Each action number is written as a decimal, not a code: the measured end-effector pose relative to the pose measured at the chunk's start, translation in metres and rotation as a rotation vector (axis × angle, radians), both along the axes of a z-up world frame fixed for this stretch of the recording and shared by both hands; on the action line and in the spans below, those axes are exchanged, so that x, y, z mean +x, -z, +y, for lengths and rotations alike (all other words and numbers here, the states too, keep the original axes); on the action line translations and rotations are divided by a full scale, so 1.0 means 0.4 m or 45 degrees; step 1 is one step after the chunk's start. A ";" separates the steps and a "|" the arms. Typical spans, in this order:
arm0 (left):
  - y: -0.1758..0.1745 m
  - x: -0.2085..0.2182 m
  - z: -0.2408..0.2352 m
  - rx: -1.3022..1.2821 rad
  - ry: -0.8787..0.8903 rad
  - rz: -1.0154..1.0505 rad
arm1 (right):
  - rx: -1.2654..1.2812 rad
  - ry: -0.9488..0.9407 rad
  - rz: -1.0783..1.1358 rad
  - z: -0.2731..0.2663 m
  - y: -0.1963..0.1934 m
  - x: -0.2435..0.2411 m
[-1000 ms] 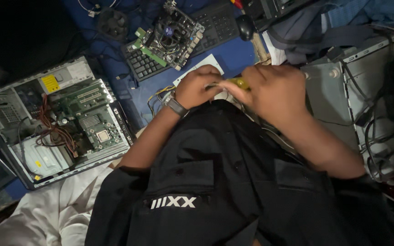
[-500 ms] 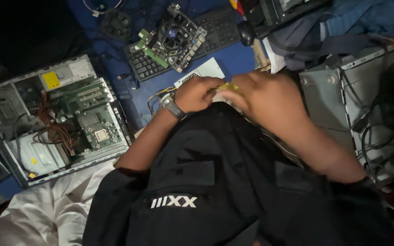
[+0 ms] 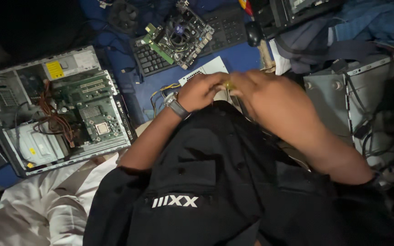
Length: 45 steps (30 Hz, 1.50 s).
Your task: The person uses a screwdriver to remove screws from a power supply unit and then installs a cooling fan into a computer case. The person handles the power supply, fan, and screwdriver throughout the process.
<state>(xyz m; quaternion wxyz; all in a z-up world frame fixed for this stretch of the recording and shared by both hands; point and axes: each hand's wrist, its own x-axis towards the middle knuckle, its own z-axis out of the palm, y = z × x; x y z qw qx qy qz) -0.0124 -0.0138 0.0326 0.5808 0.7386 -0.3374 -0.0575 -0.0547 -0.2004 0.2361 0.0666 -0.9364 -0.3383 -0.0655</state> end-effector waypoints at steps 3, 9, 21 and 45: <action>-0.010 -0.009 0.001 -0.048 -0.008 0.038 | -0.225 0.181 -0.058 0.015 0.053 0.041; -0.025 -0.012 0.005 -0.072 -0.153 -0.234 | -0.260 0.208 -0.077 0.014 0.072 0.056; -0.044 -0.008 -0.010 0.043 -0.139 -0.015 | -0.350 0.252 -0.164 0.022 0.029 0.044; -0.111 -0.012 -0.005 0.032 -0.206 -0.083 | -0.089 0.102 -0.159 0.061 -0.014 0.042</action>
